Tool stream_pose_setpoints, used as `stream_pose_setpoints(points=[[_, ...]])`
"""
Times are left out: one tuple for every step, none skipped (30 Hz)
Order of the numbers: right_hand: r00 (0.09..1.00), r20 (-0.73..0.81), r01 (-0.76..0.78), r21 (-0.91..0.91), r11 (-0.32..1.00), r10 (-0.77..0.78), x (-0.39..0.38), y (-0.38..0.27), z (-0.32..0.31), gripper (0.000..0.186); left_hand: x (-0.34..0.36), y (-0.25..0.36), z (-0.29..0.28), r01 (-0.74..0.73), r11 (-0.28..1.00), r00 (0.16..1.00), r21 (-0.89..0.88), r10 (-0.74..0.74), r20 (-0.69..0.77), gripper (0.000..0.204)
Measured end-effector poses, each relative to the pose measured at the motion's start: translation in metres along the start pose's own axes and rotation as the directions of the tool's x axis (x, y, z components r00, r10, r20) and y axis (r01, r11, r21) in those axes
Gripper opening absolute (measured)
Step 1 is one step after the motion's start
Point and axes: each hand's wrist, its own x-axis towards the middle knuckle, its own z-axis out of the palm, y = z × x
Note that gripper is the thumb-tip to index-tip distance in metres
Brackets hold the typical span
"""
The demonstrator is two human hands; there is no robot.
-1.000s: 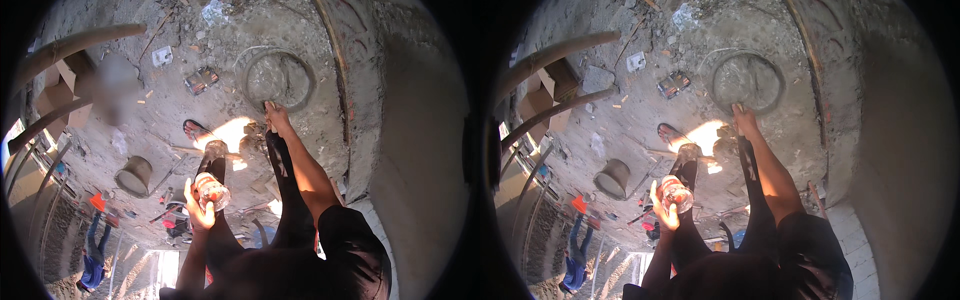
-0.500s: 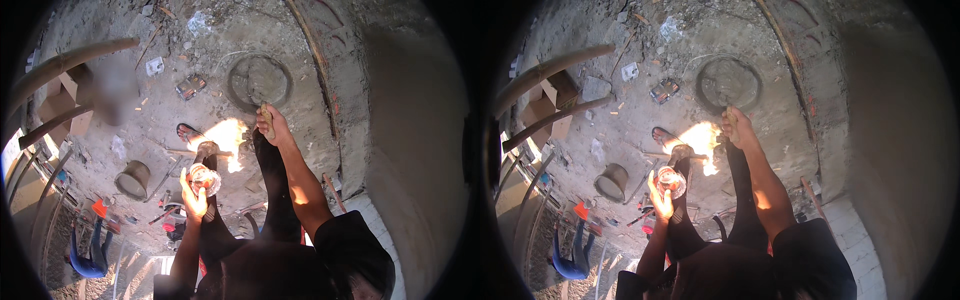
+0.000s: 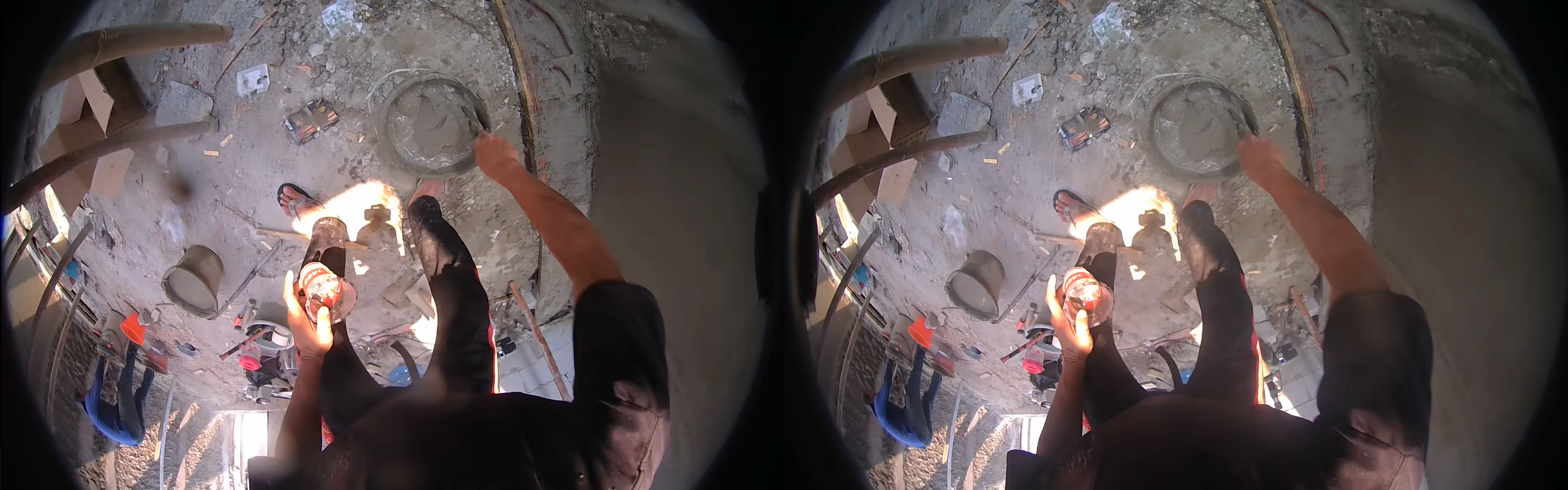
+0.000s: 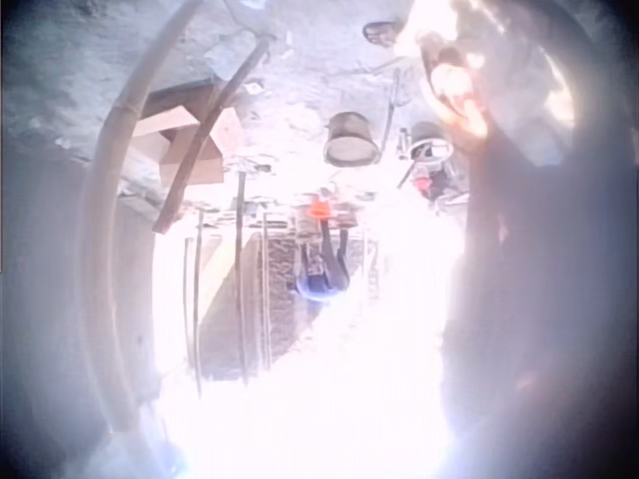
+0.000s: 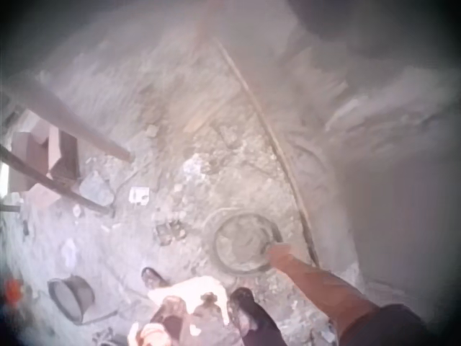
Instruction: The person applies wet mortar to a low wall ledge using a trowel, then picks up a cardboard box and moves items around the work area.
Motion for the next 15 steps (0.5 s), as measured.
stream_pose_setpoints(points=[[0.999,0.044,-0.004,0.066,0.998,0.001,0.014,0.000,0.017,0.023,-0.004,-0.004,0.000,-0.018,0.999,1.000,0.042,0.019,-0.009,0.092],[0.997,0.074,-0.014,0.137,0.991,0.004,0.031,0.003,0.032,0.023,-0.003,-0.012,-0.002,-0.051,0.995,0.998,0.088,0.053,-0.019,0.093],[0.994,0.112,-0.031,0.213,0.977,0.007,0.040,-0.001,0.042,0.024,0.000,-0.018,-0.008,-0.079,0.987,0.996,0.139,0.083,-0.017,0.094],[0.993,0.119,-0.039,0.283,0.958,0.005,0.027,-0.012,0.033,0.025,-0.005,-0.017,-0.011,-0.066,0.980,0.997,0.188,0.072,-0.023,0.098],[0.994,0.111,-0.034,0.342,0.939,-0.005,0.010,-0.018,-0.004,0.027,-0.012,-0.014,-0.009,0.003,0.992,0.998,0.124,0.005,-0.062,0.098],[0.994,0.109,-0.069,0.408,0.910,0.026,-0.005,-0.015,-0.024,0.028,-0.008,-0.004,-0.010,0.047,0.997,0.997,0.058,-0.043,-0.058,0.099],[0.993,0.111,-0.081,0.454,0.887,0.034,0.005,-0.017,-0.015,0.030,-0.006,-0.001,-0.010,0.089,0.996,0.995,-0.007,-0.090,-0.051,0.100],[0.993,0.112,-0.092,0.499,0.862,0.042,0.020,-0.021,0.001,0.033,-0.006,-0.006,-0.011,0.077,0.997,0.996,-0.029,-0.078,-0.046,0.094],[0.991,0.118,-0.116,0.548,0.828,0.061,0.026,-0.024,0.019,0.037,-0.002,-0.004,-0.007,0.049,0.998,0.997,-0.034,-0.051,-0.061,0.095],[0.991,0.082,-0.131,0.703,0.699,0.103,0.031,-0.030,0.044,0.035,0.006,0.000,-0.001,0.012,0.999,0.997,-0.032,-0.015,-0.081,0.097],[0.986,0.067,-0.139,0.830,0.540,0.151,0.025,-0.038,0.076,0.034,0.009,0.004,0.000,-0.014,0.999,0.996,-0.030,0.011,-0.092,0.098],[0.982,0.058,-0.122,0.920,0.373,0.180,0.019,-0.043,0.092,0.034,0.008,-0.001,0.002,-0.063,0.998,0.991,0.018,0.064,-0.117,0.095],[0.976,0.138,-0.172,0.961,0.214,0.168,0.014,-0.050,0.085,0.033,0.006,0.001,0.006,-0.033,0.999,0.995,-0.002,0.033,-0.096,0.096],[0.966,0.216,-0.225,0.973,0.051,0.141,0.007,-0.064,0.078,0.033,0.002,0.004,0.010,-0.003,1.000,0.997,-0.022,0.002,-0.074,0.096],[0.951,0.289,-0.276,0.954,-0.122,0.109,0.002,-0.078,0.069,0.033,0.002,0.007,0.011,0.020,0.999,0.999,-0.036,-0.021,-0.041,0.096]])
